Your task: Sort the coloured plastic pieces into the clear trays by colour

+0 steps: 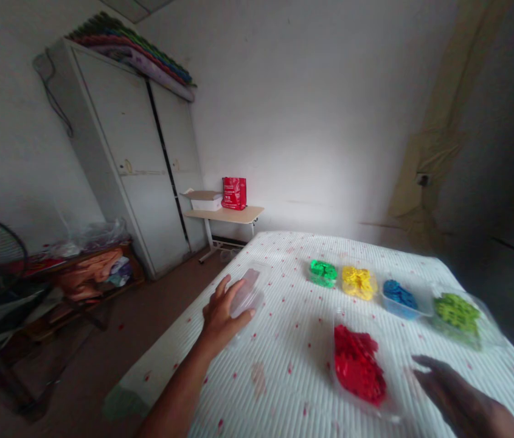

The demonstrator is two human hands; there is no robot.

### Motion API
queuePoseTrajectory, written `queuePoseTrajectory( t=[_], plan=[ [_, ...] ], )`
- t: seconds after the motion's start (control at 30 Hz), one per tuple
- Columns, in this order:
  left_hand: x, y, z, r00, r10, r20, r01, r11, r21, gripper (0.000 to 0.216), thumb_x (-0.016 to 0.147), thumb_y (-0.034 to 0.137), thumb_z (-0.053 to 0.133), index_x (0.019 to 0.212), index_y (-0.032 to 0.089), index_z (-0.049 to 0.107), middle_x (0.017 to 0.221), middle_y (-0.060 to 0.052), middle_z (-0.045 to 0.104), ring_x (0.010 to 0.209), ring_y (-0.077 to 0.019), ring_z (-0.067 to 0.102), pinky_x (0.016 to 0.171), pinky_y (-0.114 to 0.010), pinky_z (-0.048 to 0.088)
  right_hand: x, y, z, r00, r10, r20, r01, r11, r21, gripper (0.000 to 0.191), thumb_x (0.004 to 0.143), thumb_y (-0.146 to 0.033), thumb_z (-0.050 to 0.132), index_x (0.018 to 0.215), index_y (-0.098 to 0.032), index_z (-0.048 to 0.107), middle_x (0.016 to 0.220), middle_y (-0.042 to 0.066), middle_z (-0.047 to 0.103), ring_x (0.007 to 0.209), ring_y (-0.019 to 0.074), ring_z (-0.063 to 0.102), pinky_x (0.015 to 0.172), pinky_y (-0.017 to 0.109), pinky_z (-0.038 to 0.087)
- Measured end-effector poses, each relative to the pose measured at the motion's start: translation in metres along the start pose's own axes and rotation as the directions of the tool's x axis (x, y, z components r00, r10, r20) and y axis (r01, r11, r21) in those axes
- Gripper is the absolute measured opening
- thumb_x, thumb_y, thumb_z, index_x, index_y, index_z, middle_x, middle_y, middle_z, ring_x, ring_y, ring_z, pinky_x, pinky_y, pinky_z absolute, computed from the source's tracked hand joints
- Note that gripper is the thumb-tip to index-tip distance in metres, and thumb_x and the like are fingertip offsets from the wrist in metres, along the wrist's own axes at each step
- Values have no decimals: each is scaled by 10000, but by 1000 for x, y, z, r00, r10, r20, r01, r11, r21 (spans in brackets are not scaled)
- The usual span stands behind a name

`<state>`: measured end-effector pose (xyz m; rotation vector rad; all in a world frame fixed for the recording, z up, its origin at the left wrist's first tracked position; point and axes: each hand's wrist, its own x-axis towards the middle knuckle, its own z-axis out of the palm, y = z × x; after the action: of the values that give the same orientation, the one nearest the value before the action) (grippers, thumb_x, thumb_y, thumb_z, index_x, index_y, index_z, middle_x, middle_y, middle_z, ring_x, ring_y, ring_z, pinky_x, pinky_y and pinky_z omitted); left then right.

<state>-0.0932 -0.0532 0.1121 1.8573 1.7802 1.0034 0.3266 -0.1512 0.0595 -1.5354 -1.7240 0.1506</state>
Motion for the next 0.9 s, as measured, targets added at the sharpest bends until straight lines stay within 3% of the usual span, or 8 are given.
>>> queuePoseTrajectory(
  t=[0.07, 0.17, 0.3, 0.4, 0.5, 0.6, 0.7, 0.9],
  plan=[
    [-5, 14, -1, 985, 92, 147, -22, 906, -423, 665, 715, 547, 432, 1313, 256, 429, 1462, -45, 331, 1318, -271, 330, 1050, -430, 307, 12, -16, -2, 1000, -9, -24, 10, 1000, 25, 348, 762, -496, 561, 1008, -260, 629, 834, 53, 737, 663, 211, 705, 525, 219, 560],
    [-19, 37, 9, 917, 188, 351, 185, 579, -794, 715, 745, 651, 305, 1295, 223, 463, 1362, -100, 474, 1227, -308, 454, 959, -472, 393, 34, -51, -1, 998, -13, -55, 17, 997, 79, 333, 806, -470, 530, 1045, -245, 591, 843, 54, 715, 585, 150, 663, 481, 193, 525],
    [-46, 71, 39, 790, 365, 493, 438, 227, -870, 694, 728, 690, 342, 1185, 223, 574, 1261, -123, 567, 1170, -361, 495, 902, -532, 392, 59, -98, 7, 994, -85, -75, 100, 968, 231, 369, 857, -411, 495, 1167, -213, 523, 969, 80, 670, 576, 110, 600, 471, 189, 496],
    [-66, 91, 61, 651, 501, 570, 612, 98, -785, 665, 745, 668, 373, 1171, 205, 590, 1172, -130, 621, 1122, -358, 530, 886, -524, 393, 70, -117, 13, 987, -134, -84, 154, 935, 318, 377, 881, -378, 477, 1207, -192, 512, 966, 73, 659, 651, 118, 607, 583, 218, 515],
    [-72, 100, 78, 644, 437, 628, 614, 194, -765, 641, 788, 641, 379, 1157, 165, 595, 1103, -140, 644, 1012, -312, 588, 860, -467, 421, 74, -118, 10, 987, -136, -80, 155, 939, 308, 340, 883, -374, 467, 1122, -167, 592, 877, 58, 668, 683, 130, 617, 610, 220, 504],
    [-62, 94, 95, 814, 257, 521, 344, 508, -789, 457, 802, 527, 506, 1044, 162, 638, 1011, -98, 664, 941, -234, 592, 837, -356, 439, 80, -99, 3, 995, -87, -46, 96, 961, 260, 374, 880, -390, 440, 1077, -133, 628, 825, 67, 676, 628, 133, 609, 549, 222, 484],
    [-44, 83, 114, 902, 211, 376, 77, 779, -622, 369, 777, 449, 567, 981, 153, 649, 881, -65, 657, 822, -185, 589, 757, -290, 454, 88, -67, 6, 999, -16, 43, 7, 978, 209, 378, 855, -403, 443, 988, -126, 664, 720, 57, 678, 582, 145, 603, 527, 241, 474],
    [-22, 74, 146, 958, 158, 241, -75, 945, -318, 389, 741, 366, 555, 1049, 144, 639, 819, -58, 650, 724, -164, 598, 711, -272, 461, 93, -12, 39, 994, 68, 87, -77, 991, 110, 352, 783, -408, 465, 824, -173, 724, 879, 114, 717, 798, 234, 665, 727, 332, 503]
  ],
)
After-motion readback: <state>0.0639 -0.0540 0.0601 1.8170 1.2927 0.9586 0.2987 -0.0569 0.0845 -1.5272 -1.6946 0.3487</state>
